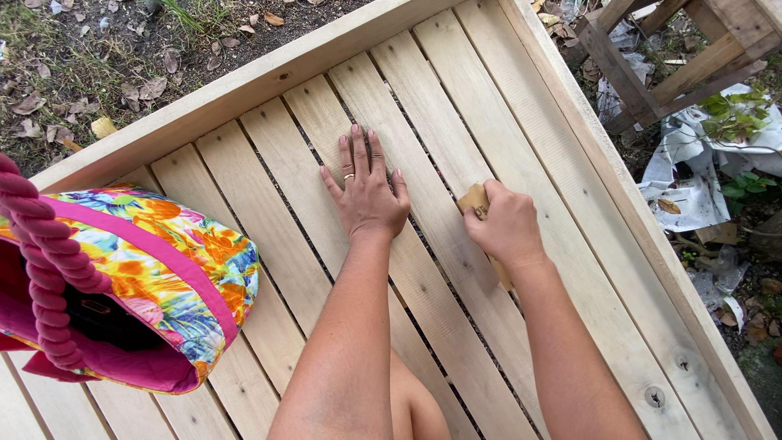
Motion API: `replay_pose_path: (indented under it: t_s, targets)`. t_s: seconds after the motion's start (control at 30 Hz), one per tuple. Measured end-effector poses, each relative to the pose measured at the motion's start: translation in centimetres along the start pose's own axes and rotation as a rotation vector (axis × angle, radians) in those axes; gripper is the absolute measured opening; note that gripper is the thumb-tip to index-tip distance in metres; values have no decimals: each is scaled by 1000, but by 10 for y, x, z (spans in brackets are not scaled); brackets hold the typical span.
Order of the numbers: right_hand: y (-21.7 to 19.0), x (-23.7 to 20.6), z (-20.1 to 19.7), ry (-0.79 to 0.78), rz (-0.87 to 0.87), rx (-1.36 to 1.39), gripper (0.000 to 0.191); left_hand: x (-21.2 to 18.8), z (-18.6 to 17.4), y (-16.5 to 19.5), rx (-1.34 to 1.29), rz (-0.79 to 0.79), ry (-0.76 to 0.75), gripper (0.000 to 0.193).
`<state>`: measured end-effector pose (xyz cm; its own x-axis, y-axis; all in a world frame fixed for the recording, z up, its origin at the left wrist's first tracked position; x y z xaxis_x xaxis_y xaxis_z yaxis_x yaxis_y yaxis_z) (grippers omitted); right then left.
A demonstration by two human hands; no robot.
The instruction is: The person sits on the ground outdoors and sands the slatted surface of an unfinished wooden panel, rubbing a sanding block back and forth across the boards with one hand while steadying the panel with the other. Near the end they set the block down and pick up a phone.
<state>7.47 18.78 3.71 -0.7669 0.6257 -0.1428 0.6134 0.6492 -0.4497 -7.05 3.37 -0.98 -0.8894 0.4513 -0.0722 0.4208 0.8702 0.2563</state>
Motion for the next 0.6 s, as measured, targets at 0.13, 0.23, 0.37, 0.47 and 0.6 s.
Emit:
replay_pose_path:
  t_s: [0.13,0.23,0.37,0.47,0.6]
  targets:
    - [-15,-4,2,108,-152,50,24,0,0,0,12,-3,-3,75]
    - [-12,-12,4,121,-149,27,20,1,0,0,24,-5,-6,75]
    - [-13,-3,12,153,-165,1,18,1,0,0,22,-14,-26,75]
    - [-14,3,17,175,-183,-8,16,-1,-1,0,26,-6,-23,76]
    - [-5,2,18,134,-146,-15,18,-1,-3,1,11,-1,0,75]
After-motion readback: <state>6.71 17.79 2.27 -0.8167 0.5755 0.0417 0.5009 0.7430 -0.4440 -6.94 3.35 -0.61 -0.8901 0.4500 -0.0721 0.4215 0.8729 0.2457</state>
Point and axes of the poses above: each hand's wrist, its own x-axis towards the middle knuckle, its own z-axis out of the palm, y = z × x, the point moved 8 cm from there along x, towards the middle knuckle, and after that the axes turned 2 degrees about z, right-handed, at the moved point
